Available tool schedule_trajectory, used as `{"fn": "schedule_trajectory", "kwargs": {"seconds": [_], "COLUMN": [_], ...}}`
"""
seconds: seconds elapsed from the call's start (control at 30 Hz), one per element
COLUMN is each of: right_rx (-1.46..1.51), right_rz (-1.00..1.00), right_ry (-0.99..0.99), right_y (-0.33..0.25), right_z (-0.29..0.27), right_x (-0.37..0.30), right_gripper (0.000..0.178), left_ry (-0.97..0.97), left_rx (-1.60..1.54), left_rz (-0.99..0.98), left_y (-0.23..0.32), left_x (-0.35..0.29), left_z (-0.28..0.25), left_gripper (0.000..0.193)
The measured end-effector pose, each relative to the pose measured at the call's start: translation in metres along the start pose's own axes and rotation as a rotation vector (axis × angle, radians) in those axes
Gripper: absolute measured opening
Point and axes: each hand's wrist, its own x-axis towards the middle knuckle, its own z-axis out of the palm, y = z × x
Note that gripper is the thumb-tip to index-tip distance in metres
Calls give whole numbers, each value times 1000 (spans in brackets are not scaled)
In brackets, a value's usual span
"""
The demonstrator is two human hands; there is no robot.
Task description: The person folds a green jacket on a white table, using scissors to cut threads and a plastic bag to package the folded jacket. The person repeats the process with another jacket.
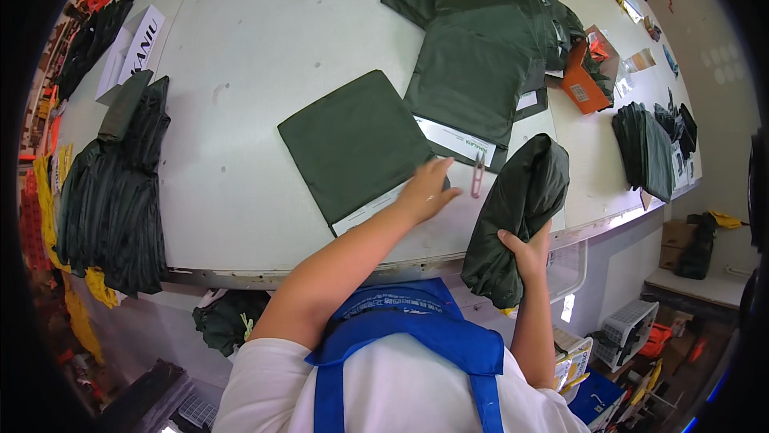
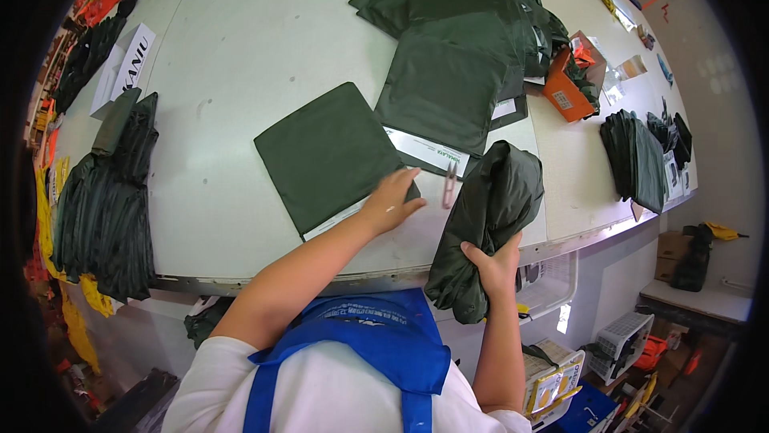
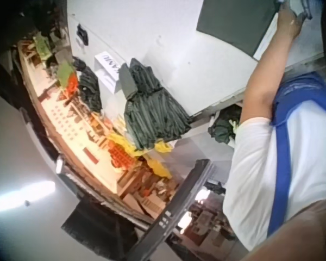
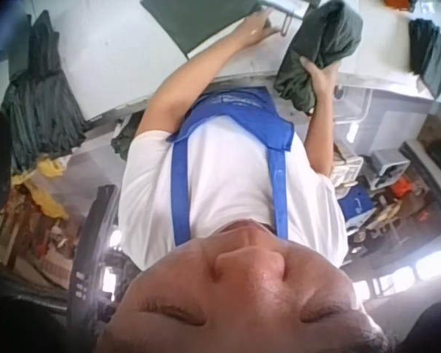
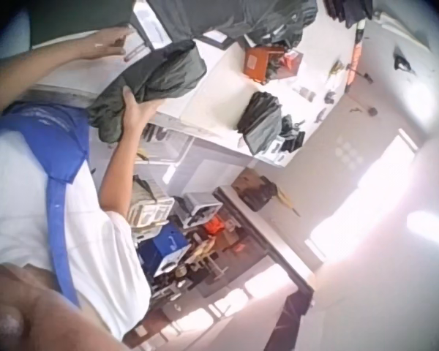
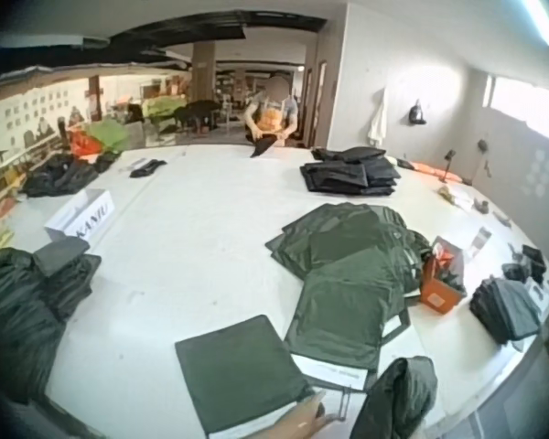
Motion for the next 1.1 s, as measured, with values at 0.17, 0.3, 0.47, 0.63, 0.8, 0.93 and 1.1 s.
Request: {"fn": "schedule_trajectory", "kwargs": {"seconds": [0.17,0.3,0.47,0.63,0.8,0.93,1.1], "right_rx": [-234,-603,-918,-1126,-1293,-1093,-848], "right_rz": [7,-219,-764,-1105,-961,-519,-421], "right_ry": [-81,-275,-685,-990,-1086,-850,-609], "right_y": [-3,-26,-25,-40,-62,-53,-37], "right_z": [3,46,104,107,126,125,127], "right_x": [4,11,4,1,4,9,3], "right_gripper": [89,111,110,101,101,106,89], "left_ry": [-4,-258,-297,-162,-177,-177,31], "left_rx": [606,564,599,567,379,208,334], "left_rz": [-273,-151,-68,-226,-111,-288,170], "left_y": [3,-53,-102,-59,-29,-4,11], "left_x": [-52,-88,-102,-87,-86,-90,-98], "left_z": [-92,-103,-118,-157,-168,-194,-157], "left_gripper": [51,41,39,50,38,23,24]}}
